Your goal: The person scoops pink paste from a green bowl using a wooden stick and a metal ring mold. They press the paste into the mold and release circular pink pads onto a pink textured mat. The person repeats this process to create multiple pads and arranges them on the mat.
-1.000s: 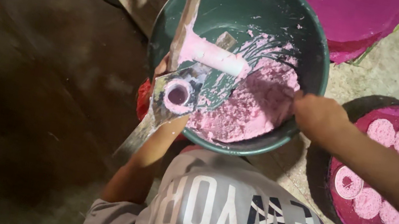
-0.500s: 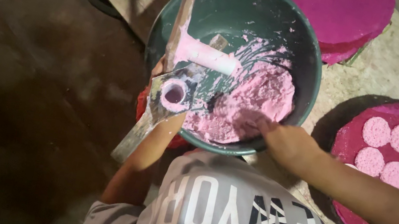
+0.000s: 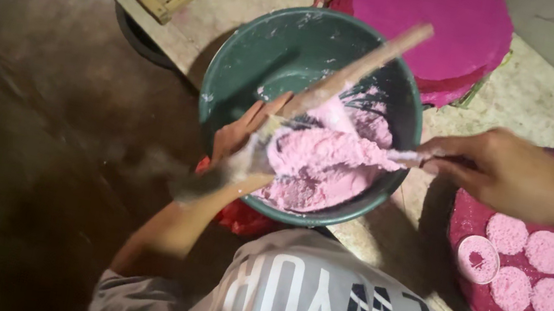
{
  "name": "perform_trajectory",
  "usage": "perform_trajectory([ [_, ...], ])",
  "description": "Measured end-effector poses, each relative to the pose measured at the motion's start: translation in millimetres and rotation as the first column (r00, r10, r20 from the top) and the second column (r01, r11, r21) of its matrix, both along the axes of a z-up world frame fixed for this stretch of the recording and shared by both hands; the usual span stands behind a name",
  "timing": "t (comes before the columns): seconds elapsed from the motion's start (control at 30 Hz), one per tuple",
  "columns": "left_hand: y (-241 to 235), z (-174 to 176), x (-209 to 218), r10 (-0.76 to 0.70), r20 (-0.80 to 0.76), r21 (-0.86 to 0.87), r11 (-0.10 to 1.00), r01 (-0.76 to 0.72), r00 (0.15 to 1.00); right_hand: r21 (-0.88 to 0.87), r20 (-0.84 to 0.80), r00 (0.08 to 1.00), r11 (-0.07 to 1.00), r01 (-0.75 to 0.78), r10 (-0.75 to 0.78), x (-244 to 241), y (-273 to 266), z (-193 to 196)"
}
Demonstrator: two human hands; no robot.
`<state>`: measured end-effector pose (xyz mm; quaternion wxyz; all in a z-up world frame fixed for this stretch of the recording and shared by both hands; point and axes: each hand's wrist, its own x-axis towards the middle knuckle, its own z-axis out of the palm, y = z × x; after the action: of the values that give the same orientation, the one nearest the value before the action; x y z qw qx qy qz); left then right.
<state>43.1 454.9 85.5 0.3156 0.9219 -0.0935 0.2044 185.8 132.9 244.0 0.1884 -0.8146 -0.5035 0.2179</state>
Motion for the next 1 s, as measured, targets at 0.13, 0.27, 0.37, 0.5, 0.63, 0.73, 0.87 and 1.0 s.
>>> perform_trajectory([
  [0.13, -34, 17, 17, 0.146, -0.391, 0.078, 0.989, -0.125, 0.909, -0.688, 0.465, 0.880, 0.664, 0.292, 0.095, -20, 44, 11],
  [0.27, -57, 6, 33, 0.146, -0.331, 0.132, 0.985, -0.108, 0.932, -0.263, 0.784, 0.555, 0.959, -0.107, 0.277, -70, 75, 1],
  [0.37, -54, -2, 30, 0.174, -0.335, 0.291, 0.954, -0.074, 0.926, -0.262, 0.731, 0.626, 0.959, -0.113, 0.273, -85, 64, 10],
  [0.5, -29, 1, 15, 0.157, -0.351, 0.145, 0.983, -0.112, 0.923, -0.292, 0.658, 0.747, 0.947, 0.133, 0.098, -89, 35, 53],
  [0.63, -18, -23, -1, 0.106, -0.280, 0.001, 0.994, -0.110, 0.954, -0.283, 0.777, 0.602, 0.956, 0.075, 0.183, -91, 59, 40],
  [0.73, -19, -44, 21, 0.101, -0.096, 0.114, 0.989, -0.090, 0.990, -0.279, 0.823, 0.530, 0.958, 0.063, 0.205, -80, 79, 18],
  [0.87, -12, -45, 25, 0.178, -0.148, 0.042, 0.984, -0.174, 0.973, -0.252, 0.692, 0.702, 0.967, 0.019, 0.167, -70, 71, -1],
  [1.0, -21, -8, 21, 0.201, -0.343, -0.037, 0.973, -0.227, 0.918, -0.267, 0.660, 0.726, 0.964, -0.012, 0.192, -69, 83, -2],
])
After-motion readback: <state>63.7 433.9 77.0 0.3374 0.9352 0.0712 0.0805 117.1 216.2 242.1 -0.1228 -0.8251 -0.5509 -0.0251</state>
